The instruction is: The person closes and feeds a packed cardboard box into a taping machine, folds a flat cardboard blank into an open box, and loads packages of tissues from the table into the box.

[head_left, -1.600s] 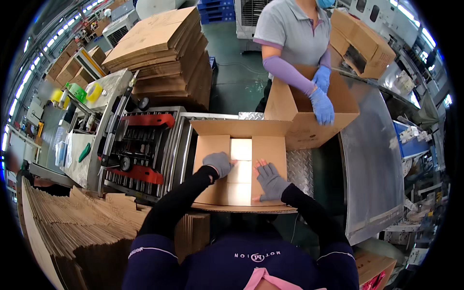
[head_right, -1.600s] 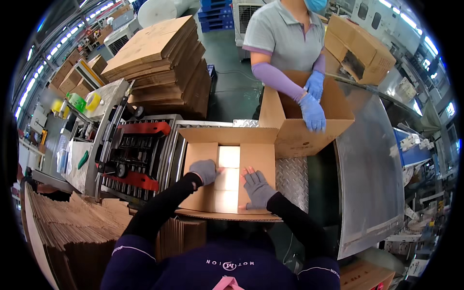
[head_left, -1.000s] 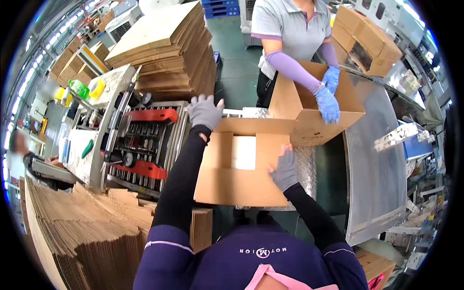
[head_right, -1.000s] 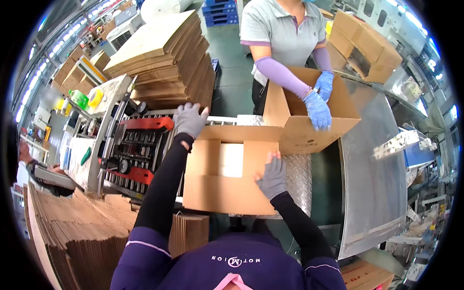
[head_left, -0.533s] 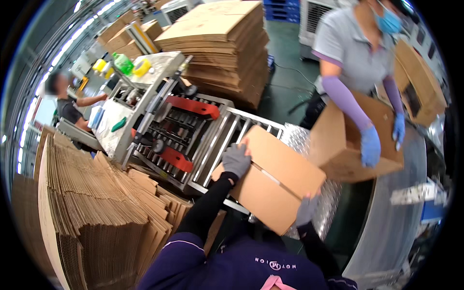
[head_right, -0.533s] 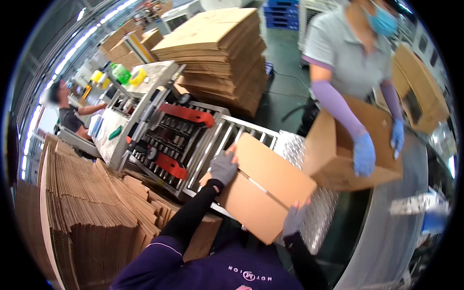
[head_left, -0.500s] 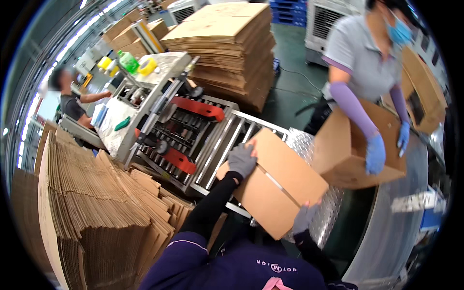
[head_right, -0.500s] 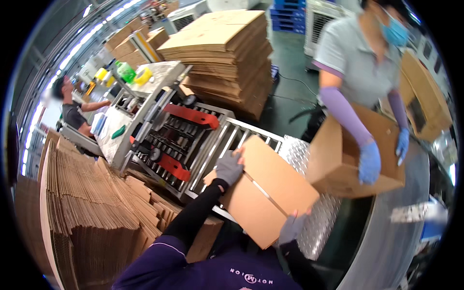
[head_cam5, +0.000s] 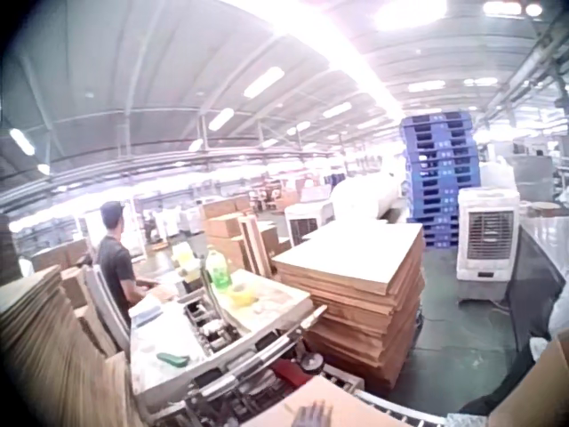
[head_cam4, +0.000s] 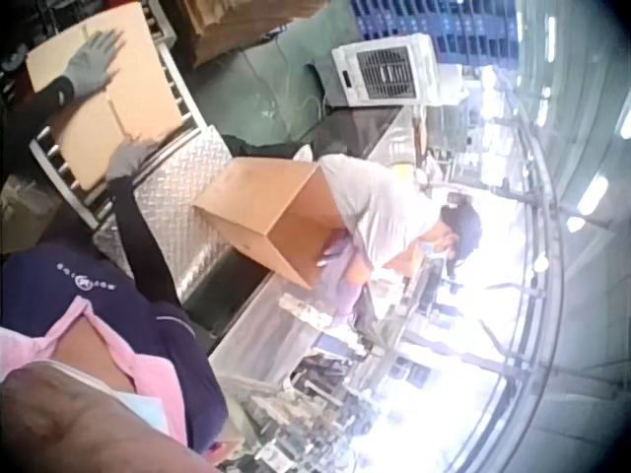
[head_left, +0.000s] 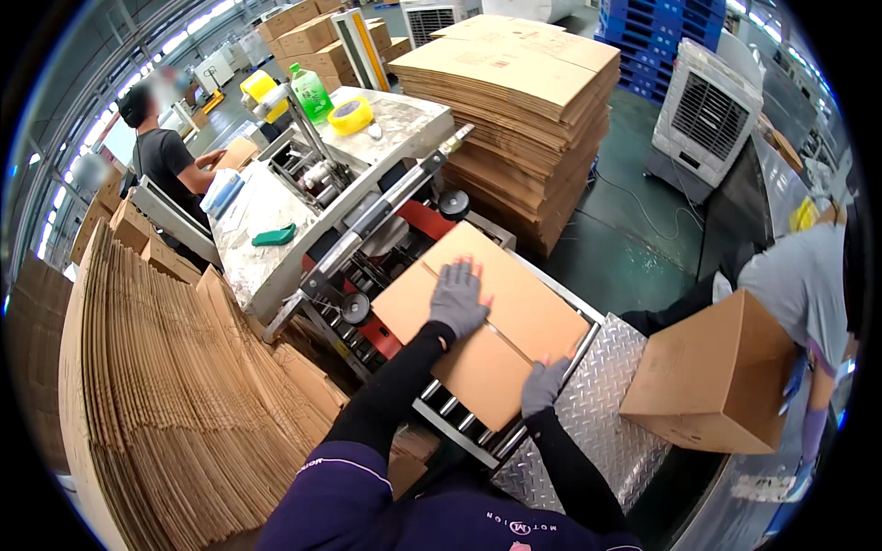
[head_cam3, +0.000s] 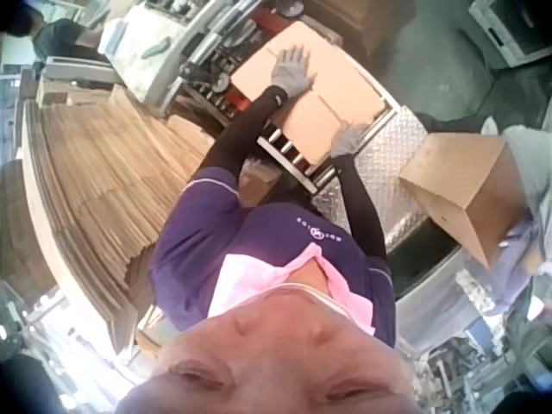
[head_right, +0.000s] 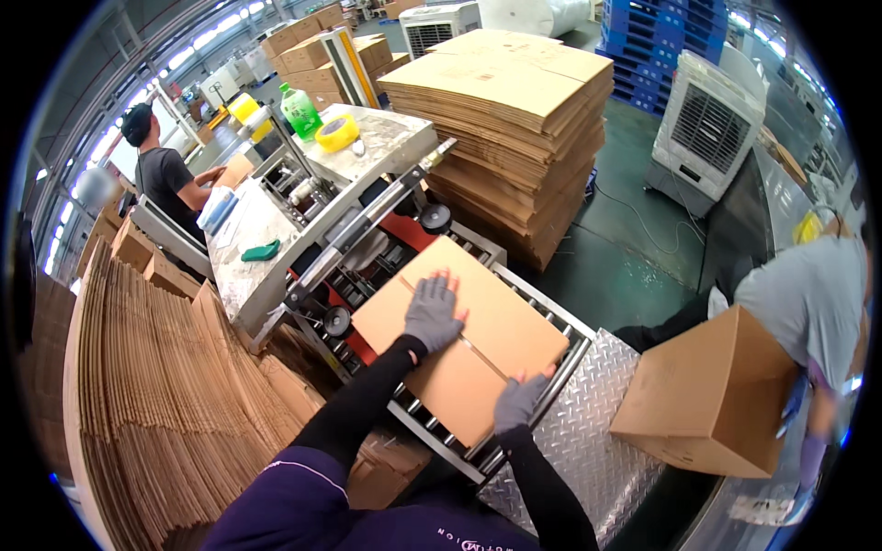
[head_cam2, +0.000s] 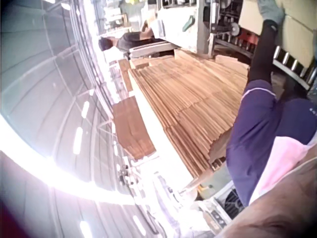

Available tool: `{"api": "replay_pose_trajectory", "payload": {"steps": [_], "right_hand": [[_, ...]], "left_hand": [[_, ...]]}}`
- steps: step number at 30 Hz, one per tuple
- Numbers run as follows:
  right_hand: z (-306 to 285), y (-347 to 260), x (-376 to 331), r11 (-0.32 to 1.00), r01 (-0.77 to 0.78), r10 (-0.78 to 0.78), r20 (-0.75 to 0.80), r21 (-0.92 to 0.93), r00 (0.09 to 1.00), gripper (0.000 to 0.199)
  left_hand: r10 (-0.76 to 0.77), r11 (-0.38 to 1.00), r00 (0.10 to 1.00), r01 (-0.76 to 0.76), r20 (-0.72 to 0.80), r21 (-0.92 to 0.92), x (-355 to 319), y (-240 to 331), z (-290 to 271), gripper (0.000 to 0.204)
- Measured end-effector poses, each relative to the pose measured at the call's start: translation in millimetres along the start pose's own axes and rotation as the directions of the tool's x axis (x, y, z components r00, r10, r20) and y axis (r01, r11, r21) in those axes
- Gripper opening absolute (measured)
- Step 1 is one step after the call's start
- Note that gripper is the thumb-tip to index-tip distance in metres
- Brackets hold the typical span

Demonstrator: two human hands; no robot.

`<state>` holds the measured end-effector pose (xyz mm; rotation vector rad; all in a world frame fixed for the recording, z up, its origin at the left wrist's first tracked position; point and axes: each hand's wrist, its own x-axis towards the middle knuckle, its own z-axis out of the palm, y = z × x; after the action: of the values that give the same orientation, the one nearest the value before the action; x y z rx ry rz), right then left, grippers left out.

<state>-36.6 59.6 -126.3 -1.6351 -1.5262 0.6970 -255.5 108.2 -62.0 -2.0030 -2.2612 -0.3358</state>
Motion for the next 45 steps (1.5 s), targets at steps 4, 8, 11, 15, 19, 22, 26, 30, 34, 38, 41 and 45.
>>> {"api": "replay_pose_trajectory", "payload": {"steps": [4, 8, 11, 15, 19, 22, 26, 30, 34, 38, 41, 45], "right_hand": [[37.6, -32.3, 33.9, 0.997, 0.011, -0.016, 0.070, 0.081, 0.997, 0.065], [81.5, -71.0, 34.3, 0.998, 0.054, -0.054, 0.001, -0.015, 0.999, 0.069], [123.8, -85.3, 37.2, 0.998, 0.056, -0.056, -0.018, -0.043, 0.998, 0.070], [141.8, -68.1, 70.9, -0.169, -0.390, 0.213, 0.420, 0.905, 0.882, 0.056], [62.6, -38.9, 50.3, 0.784, -0.459, -0.114, 0.824, 0.418, 0.555, 0.047], [-12.6, 43.7, -0.1, 0.951, -0.079, -0.173, 0.724, 0.300, 0.668, 0.062], [-125.5, 273.1, -88.2, 0.889, 0.444, -0.066, 0.928, -0.113, 0.367, 0.034], [-242.9, 464.5, -182.0, 0.646, 0.763, 0.347, 0.882, 0.022, -0.319, 0.037], [-303.1, 444.2, -218.4, 0.694, 0.681, 0.414, 0.904, -0.235, -0.110, 0.040], [-333.1, 409.6, -241.4, 0.732, 0.641, 0.324, 0.946, -0.233, -0.026, 0.042], [-340.7, 392.7, -259.3, 0.755, 0.640, 0.210, 0.977, -0.145, -0.027, 0.044], [-347.0, 341.8, -255.4, 0.729, 0.648, 0.241, 0.969, -0.220, 0.058, 0.054]], "left_hand": [[-0.048, 0.998, 0.999, 0.048, -0.006, 0.041, 31.4, -51.2, -8.2, 0.072], [-0.102, 0.993, 0.989, 0.108, -0.104, 0.048, 36.2, -92.6, 2.7, 0.072], [-0.061, 0.991, 0.992, 0.073, -0.108, 0.115, 46.3, -77.2, 5.6, 0.071], [0.092, 0.966, 0.983, -0.126, -0.157, -0.225, 35.6, -2.4, 13.6, 0.064], [-0.041, 0.929, 0.909, -0.119, -0.415, -0.351, -29.4, 26.3, 8.1, 0.059], [-0.194, 0.904, 0.926, 0.039, -0.325, -0.427, -115.5, 66.3, 47.7, 0.066], [-0.102, 0.945, 0.971, 0.027, -0.215, -0.327, -197.5, 126.1, -27.1, 0.075], [0.015, 0.988, 0.902, -0.081, -0.432, -0.134, -251.0, 167.4, -192.2, 0.073], [0.232, 0.953, 0.774, -0.058, -0.590, 0.299, -295.4, 198.2, -346.9, 0.068], [0.181, 0.660, 0.760, 0.377, -0.625, 0.650, -332.7, 172.5, -460.7, 0.040], [-0.032, 0.852, 0.955, 0.180, -0.294, 0.491, -340.3, 115.0, -509.7, 0.041], [0.036, 0.800, 0.941, 0.175, -0.336, 0.574, -323.1, 107.4, -498.7, 0.038]]}}
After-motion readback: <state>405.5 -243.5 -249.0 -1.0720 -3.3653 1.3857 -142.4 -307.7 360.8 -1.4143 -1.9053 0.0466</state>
